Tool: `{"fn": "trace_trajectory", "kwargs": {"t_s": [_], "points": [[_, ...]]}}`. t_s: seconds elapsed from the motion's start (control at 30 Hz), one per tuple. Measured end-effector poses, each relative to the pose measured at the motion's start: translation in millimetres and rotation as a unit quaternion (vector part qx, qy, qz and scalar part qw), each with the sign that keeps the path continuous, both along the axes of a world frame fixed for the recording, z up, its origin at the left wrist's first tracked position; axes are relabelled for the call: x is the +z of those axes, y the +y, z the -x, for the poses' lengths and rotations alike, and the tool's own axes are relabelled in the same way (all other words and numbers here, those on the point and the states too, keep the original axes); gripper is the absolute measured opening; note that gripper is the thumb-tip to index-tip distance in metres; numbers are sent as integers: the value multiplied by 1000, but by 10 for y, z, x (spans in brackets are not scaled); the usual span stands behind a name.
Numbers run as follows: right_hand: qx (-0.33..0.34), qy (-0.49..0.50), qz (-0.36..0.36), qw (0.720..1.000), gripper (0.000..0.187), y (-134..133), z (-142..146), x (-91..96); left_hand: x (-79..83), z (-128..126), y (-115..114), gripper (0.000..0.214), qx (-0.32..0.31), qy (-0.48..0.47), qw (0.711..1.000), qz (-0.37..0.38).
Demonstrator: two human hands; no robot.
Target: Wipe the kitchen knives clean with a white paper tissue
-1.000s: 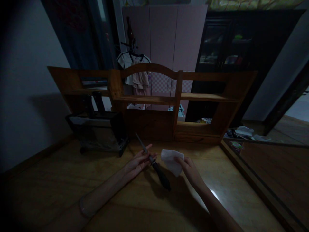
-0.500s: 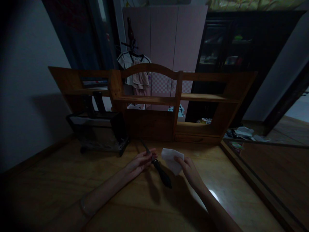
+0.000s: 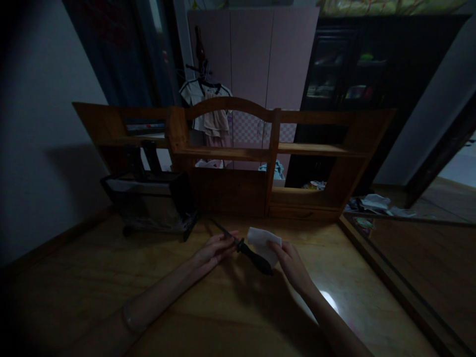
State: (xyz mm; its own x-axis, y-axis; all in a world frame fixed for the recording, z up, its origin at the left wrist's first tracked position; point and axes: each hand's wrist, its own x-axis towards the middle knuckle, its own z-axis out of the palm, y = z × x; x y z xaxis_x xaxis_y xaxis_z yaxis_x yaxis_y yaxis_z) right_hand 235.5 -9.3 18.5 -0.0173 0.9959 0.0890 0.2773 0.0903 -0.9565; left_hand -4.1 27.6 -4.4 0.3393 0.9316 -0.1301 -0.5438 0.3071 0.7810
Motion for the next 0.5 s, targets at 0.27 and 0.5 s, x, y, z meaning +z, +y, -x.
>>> {"fn": "trace_trajectory", "kwargs": {"t_s": [0.27, 0.5], "points": [[8, 29, 7, 1000, 41, -60, 11, 45, 0, 18, 21, 37, 0, 23, 1000, -17], [88, 28, 31, 995, 41, -132, 91, 69, -89, 20, 62, 35, 38, 32, 999, 0]]}}
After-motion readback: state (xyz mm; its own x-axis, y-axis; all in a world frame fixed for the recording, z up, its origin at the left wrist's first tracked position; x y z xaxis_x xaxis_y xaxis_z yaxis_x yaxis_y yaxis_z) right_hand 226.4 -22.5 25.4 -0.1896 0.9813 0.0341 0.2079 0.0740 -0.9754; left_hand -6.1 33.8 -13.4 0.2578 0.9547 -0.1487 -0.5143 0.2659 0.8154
